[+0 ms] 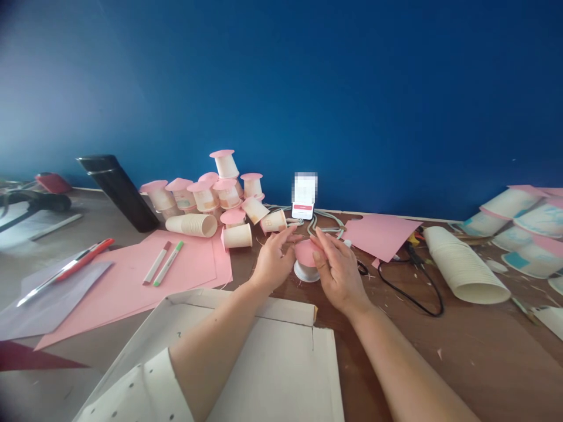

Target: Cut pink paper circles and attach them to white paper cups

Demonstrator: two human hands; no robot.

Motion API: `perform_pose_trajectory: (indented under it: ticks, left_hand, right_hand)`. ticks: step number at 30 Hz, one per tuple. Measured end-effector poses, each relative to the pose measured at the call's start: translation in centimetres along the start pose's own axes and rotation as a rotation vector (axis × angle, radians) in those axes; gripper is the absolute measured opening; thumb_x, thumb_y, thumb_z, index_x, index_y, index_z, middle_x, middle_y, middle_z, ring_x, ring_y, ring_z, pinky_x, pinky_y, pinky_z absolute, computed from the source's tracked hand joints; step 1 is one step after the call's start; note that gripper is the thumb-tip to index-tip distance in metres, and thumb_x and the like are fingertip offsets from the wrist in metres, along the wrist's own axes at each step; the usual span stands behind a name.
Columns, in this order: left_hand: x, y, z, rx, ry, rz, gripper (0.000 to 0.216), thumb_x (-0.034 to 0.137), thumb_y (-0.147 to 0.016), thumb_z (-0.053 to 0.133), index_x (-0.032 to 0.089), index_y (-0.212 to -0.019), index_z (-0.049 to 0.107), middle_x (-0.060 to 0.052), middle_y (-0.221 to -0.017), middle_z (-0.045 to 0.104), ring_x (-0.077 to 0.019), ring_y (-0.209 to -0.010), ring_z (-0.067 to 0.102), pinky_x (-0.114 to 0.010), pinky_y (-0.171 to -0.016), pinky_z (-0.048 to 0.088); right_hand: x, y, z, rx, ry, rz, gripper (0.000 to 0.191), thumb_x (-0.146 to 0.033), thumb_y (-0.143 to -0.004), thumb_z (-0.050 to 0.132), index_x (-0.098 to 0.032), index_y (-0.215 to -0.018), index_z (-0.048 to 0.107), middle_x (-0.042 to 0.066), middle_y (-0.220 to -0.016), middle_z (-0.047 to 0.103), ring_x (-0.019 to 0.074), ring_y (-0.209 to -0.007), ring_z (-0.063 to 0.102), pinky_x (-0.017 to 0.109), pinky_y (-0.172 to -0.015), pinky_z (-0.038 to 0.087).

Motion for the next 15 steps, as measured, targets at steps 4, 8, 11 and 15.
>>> perform_pose_trajectory:
  ticks: [4,8,11,15]
  left_hand:
    - [0.5,0.1,0.3,-0.004,-0.085,0.083,0.051,0.013,-0.081,0.048,0.022,-0.132,0.048,-0.003,-0.112,0.068,-0.0205,-0.112,0.054,-0.039,-0.104,0.037]
    - [0.8,0.2,0.6,-0.001,-0.168,0.143,0.049,0.015,-0.082,0.049,0.021,-0.131,0.049,-0.004,-0.111,0.068,-0.0211,-0.109,0.055,-0.041,-0.103,0.036]
    - [1.0,0.2,0.6,-0.002,-0.227,0.158,0.047,0.017,-0.082,0.049,0.019,-0.130,0.051,-0.005,-0.112,0.067,-0.0222,-0.108,0.055,-0.041,-0.100,0.038]
    - [1.4,0.2,0.6,-0.012,-0.261,0.182,0.047,0.016,-0.083,0.047,0.019,-0.129,0.051,-0.005,-0.110,0.068,-0.0227,-0.108,0.054,-0.041,-0.099,0.038]
  right_hand:
    - [0.1,-0.1,0.1,-0.009,0.046,-0.010,0.051,-0.043,-0.096,0.036,-0.030,-0.144,0.030,0.003,-0.128,0.060,0.0238,-0.129,0.042,0.050,-0.105,0.033]
    - [0.1,-0.1,0.2,-0.015,0.070,-0.016,0.051,-0.045,-0.096,0.035,-0.029,-0.144,0.030,0.003,-0.127,0.061,0.0242,-0.128,0.043,0.050,-0.104,0.033]
    - [0.1,-0.1,0.2,-0.022,0.073,-0.013,0.052,-0.045,-0.095,0.036,-0.030,-0.144,0.029,0.003,-0.126,0.062,0.0247,-0.127,0.043,0.050,-0.104,0.033]
    - [0.0,-0.1,0.1,-0.031,0.070,-0.008,0.053,-0.046,-0.095,0.036,-0.030,-0.145,0.028,0.003,-0.126,0.062,0.0247,-0.127,0.044,0.050,-0.103,0.033]
Point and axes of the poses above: each hand's wrist, its own y-axis away from the middle knuckle, its own z-axis out of the palm, x = y × z, the point moved 8 cm from there along -y, towards the middle knuckle
